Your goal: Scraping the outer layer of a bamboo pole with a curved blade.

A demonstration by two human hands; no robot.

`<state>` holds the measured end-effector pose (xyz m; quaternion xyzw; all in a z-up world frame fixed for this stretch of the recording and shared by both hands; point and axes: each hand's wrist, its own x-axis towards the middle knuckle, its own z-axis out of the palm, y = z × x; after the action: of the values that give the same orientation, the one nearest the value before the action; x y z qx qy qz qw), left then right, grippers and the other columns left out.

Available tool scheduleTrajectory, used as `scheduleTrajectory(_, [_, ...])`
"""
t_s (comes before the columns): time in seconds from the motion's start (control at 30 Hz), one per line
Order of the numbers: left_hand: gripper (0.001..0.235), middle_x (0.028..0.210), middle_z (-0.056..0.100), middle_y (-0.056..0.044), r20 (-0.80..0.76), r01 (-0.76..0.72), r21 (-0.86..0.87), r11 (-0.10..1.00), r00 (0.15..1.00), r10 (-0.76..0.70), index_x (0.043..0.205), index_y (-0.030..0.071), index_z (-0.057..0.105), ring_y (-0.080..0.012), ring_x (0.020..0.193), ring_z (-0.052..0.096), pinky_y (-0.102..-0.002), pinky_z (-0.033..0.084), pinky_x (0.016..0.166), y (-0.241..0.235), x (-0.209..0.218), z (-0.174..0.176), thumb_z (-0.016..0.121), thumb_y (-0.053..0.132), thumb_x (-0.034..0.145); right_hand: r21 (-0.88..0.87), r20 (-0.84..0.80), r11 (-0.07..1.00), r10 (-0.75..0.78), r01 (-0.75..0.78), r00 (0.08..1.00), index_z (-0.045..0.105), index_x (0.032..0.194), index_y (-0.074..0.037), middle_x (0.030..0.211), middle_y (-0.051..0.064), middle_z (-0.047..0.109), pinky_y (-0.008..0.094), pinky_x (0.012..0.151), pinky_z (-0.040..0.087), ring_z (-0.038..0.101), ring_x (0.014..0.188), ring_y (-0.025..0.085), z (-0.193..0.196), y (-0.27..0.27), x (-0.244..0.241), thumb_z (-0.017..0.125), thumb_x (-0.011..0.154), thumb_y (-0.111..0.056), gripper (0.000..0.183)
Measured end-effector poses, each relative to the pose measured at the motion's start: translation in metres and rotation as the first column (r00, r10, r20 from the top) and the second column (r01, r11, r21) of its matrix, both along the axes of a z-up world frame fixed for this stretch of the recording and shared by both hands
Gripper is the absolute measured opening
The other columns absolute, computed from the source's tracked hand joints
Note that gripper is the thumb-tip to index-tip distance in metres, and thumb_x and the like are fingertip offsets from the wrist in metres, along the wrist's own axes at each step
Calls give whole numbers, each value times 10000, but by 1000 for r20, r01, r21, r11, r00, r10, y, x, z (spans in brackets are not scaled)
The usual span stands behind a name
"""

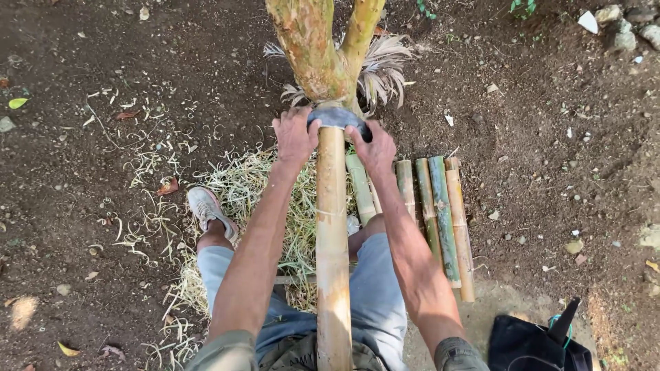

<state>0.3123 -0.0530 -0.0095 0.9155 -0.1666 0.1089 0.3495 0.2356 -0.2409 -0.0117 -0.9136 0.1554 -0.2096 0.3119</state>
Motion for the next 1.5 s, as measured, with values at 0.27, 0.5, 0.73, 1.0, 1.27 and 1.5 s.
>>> scheduleTrajectory(0.27, [304, 1035, 670, -171, 78, -1, -21, 1000, 997, 2, 1126, 56, 690, -342, 1019, 603, -488, 380, 870, 16, -74, 5, 712, 246, 890, -7, 41, 1000, -1, 1, 999, 709, 970, -54, 745, 166, 690, 459, 638, 523, 695, 709, 375, -9, 16, -67, 726, 889, -612, 565])
scheduleTrajectory(0.5, [364, 1055, 678, -218, 105, 29, -47, 998, 994, -24, 1203, -9, 680, -327, 1000, 617, -468, 392, 851, 39, -154, -15, 681, 244, 942, -16, 62, 1000, -4, 5, 998, 706, 965, -51, 709, 129, 669, 429, 587, 507, 664, 611, 305, 1, 42, -154, 784, 887, -485, 448])
scheduleTrajectory(0.73, [349, 1021, 696, -228, 8, 12, -78, 997, 1000, -12, 1160, -8, 695, -373, 1032, 641, -504, 410, 893, 59, -222, 38, 676, 239, 914, 53, -96, 998, -13, 18, 995, 739, 984, -39, 738, 142, 672, 432, 601, 517, 657, 622, 309, 39, 52, -212, 808, 823, -449, 446])
scheduleTrajectory(1.0, [337, 963, 677, -235, -251, 96, -117, 988, 960, -123, 1102, -31, 675, -406, 916, 657, -516, 525, 840, 69, -230, 34, 668, 229, 888, -11, -333, 990, 127, -139, 934, 737, 931, -42, 806, 195, 710, 487, 645, 533, 702, 741, 391, 74, 43, -198, 769, 826, -504, 475])
scheduleTrajectory(1.27, [330, 934, 664, -213, -79, 60, -227, 972, 994, -80, 1154, 4, 709, -360, 901, 629, -522, 455, 824, 32, -90, -7, 681, 243, 927, -203, -206, 976, 42, -84, 978, 745, 924, -63, 685, 184, 698, 488, 601, 534, 706, 648, 386, 53, 23, -80, 754, 861, -563, 504])
scheduleTrajectory(1.5, [324, 1020, 702, -198, -96, 48, -309, 950, 992, -81, 1149, 38, 720, -353, 928, 672, -497, 527, 836, 2, 11, -47, 720, 190, 863, -196, -149, 978, 41, -70, 988, 754, 964, -75, 704, 170, 717, 470, 633, 546, 720, 657, 361, 42, 0, 5, 766, 861, -538, 474])
